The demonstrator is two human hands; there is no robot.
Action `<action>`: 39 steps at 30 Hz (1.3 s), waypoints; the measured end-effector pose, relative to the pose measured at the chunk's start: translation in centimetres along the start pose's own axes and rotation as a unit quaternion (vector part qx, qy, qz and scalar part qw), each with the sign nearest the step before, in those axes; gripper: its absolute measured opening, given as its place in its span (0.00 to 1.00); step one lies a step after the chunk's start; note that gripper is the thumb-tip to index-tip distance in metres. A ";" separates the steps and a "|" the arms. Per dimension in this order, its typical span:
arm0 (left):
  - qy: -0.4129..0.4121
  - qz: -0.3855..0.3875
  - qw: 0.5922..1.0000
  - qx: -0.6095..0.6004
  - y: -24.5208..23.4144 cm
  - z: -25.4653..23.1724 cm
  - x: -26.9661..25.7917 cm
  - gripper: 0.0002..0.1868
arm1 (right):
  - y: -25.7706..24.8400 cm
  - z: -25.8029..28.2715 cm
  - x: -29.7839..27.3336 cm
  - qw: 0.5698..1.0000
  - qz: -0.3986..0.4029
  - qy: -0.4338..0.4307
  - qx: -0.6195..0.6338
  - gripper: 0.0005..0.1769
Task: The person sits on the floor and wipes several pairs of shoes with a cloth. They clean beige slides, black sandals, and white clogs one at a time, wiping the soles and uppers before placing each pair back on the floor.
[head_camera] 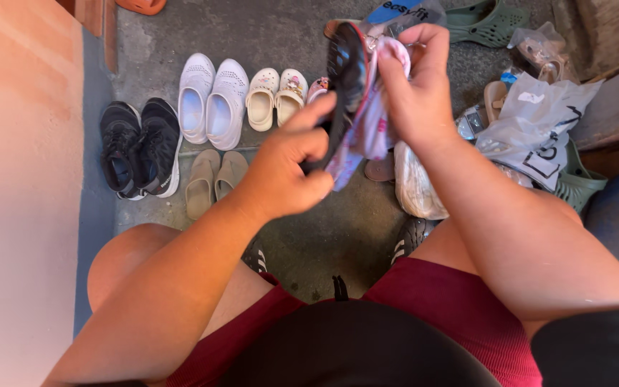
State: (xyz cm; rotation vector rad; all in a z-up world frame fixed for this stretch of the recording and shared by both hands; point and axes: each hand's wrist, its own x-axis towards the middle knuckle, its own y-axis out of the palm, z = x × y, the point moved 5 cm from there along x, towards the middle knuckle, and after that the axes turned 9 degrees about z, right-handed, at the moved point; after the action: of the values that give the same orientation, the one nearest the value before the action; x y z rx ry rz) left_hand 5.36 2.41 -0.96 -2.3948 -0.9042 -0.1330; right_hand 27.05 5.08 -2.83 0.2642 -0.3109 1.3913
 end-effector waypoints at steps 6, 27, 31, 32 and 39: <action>0.067 0.030 0.991 0.115 0.0 -1.4 -0.8 0.16 | -1.8 0.0 -0.7 0.972 0.060 -0.056 -0.219 0.33; -0.254 0.090 0.927 0.261 2.0 15.9 -3.3 0.20 | 0.5 -0.9 -2.7 0.908 0.179 0.149 -0.349 0.19; -0.461 0.169 0.819 0.298 5.0 26.9 -7.8 0.19 | 4.3 -3.4 -5.9 0.812 0.352 0.280 -0.372 0.25; -0.482 0.156 0.805 0.309 5.6 28.6 -8.7 0.19 | 4.9 -3.5 -6.4 0.810 0.364 0.278 -0.367 0.25; -0.412 -0.043 0.820 0.395 7.6 28.8 -11.8 0.12 | 6.9 -3.3 -8.4 0.771 0.437 0.301 -0.352 0.20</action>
State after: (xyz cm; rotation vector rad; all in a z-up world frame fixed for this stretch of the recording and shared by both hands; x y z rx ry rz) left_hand -1.86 6.62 -31.85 -1.5539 -1.1223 1.1143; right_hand 19.17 -0.34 -9.02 -1.0813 -0.4115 2.0485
